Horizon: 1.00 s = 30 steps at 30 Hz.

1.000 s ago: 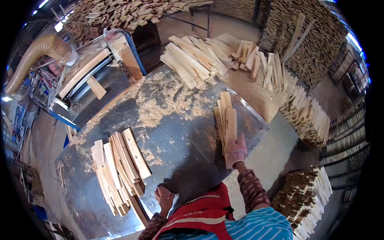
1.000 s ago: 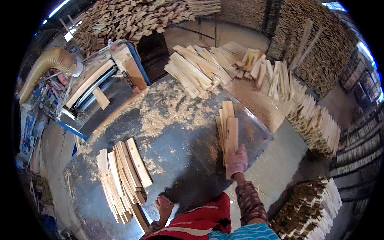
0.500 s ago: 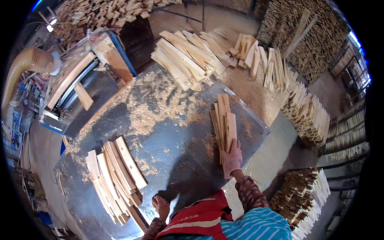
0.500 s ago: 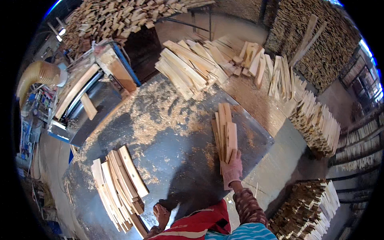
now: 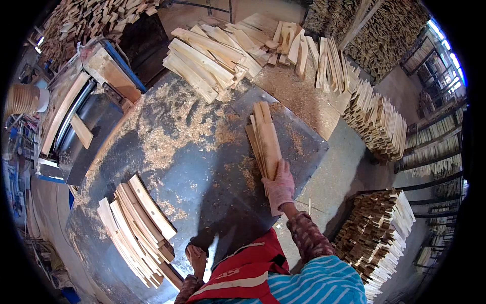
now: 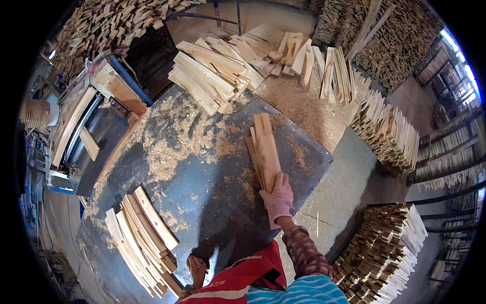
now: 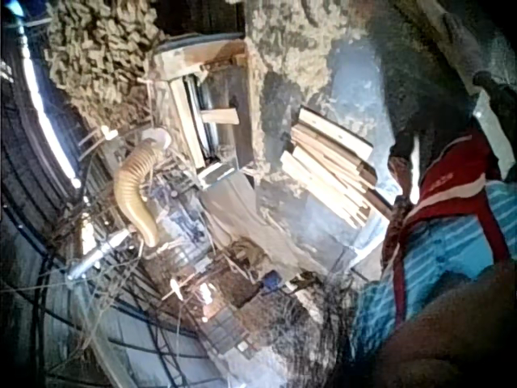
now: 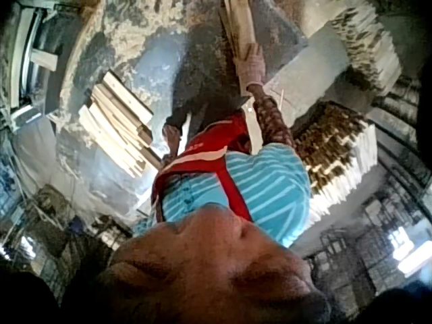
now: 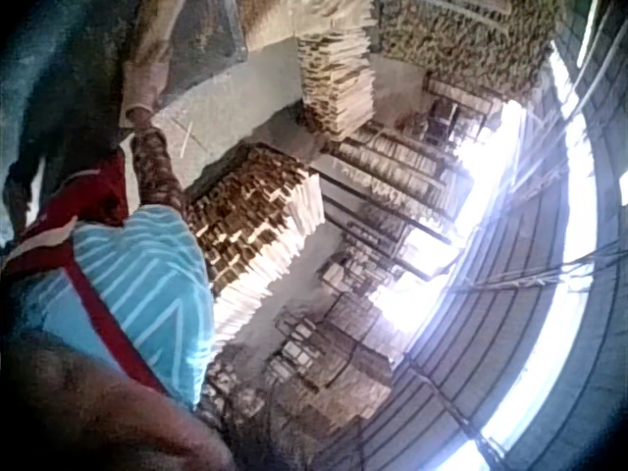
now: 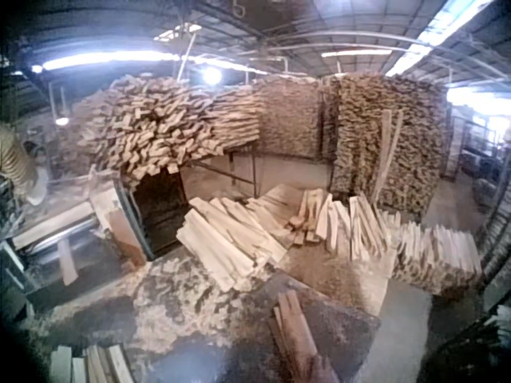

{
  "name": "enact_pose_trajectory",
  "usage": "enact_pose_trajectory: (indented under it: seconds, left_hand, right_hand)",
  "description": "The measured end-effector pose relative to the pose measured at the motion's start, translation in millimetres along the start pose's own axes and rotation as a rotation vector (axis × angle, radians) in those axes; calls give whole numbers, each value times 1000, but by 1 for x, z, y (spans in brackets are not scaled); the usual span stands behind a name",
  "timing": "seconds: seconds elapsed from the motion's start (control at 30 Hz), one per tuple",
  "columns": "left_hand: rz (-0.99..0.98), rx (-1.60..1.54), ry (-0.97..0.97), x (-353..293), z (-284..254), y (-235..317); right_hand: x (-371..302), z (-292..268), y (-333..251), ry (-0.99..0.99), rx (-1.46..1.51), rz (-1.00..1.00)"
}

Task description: The person sorts and stacks light-colored wooden planks on a metal workbench in a workshop. They pick up planks from a pile, inspect them, and arrange them into neat stacks, occasionally moving them to different locations on the table.

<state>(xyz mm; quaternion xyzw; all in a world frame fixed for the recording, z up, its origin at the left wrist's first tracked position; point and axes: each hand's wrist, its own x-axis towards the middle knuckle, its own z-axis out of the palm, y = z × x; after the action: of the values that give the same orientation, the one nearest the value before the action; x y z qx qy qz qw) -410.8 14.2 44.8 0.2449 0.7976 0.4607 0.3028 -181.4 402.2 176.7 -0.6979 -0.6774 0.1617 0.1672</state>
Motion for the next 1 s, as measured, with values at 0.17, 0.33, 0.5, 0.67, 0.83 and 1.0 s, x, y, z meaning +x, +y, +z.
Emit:
enact_pose_trajectory:
  seconds: [0.17, 0.33, 0.5, 0.67, 0.83, 1.0]
  left_hand:
    - [-65, 45, -101, 0, -14, -45]
    - [4, 106, -64, -12, -18, -33]
    - [196, 561, -137, -24, -17, -24]
    - [6, 563, 78, -60, -9, -27]
    - [-115, 590, 133, -98, -3, -25]
    - [-86, 514, 173, -116, 11, -24]
  right_hand:
    - [11, 10, 22, -148, 236, 117]
    - [22, 13, 73, -204, 1188, 385]
    - [8, 15, 110, -47, 1294, 297]
    - [-17, -10, 62, 27, 941, 209]
    - [-11, -19, 13, -321, 84, 7]
    - [-12, -11, 16, -355, -105, -117]
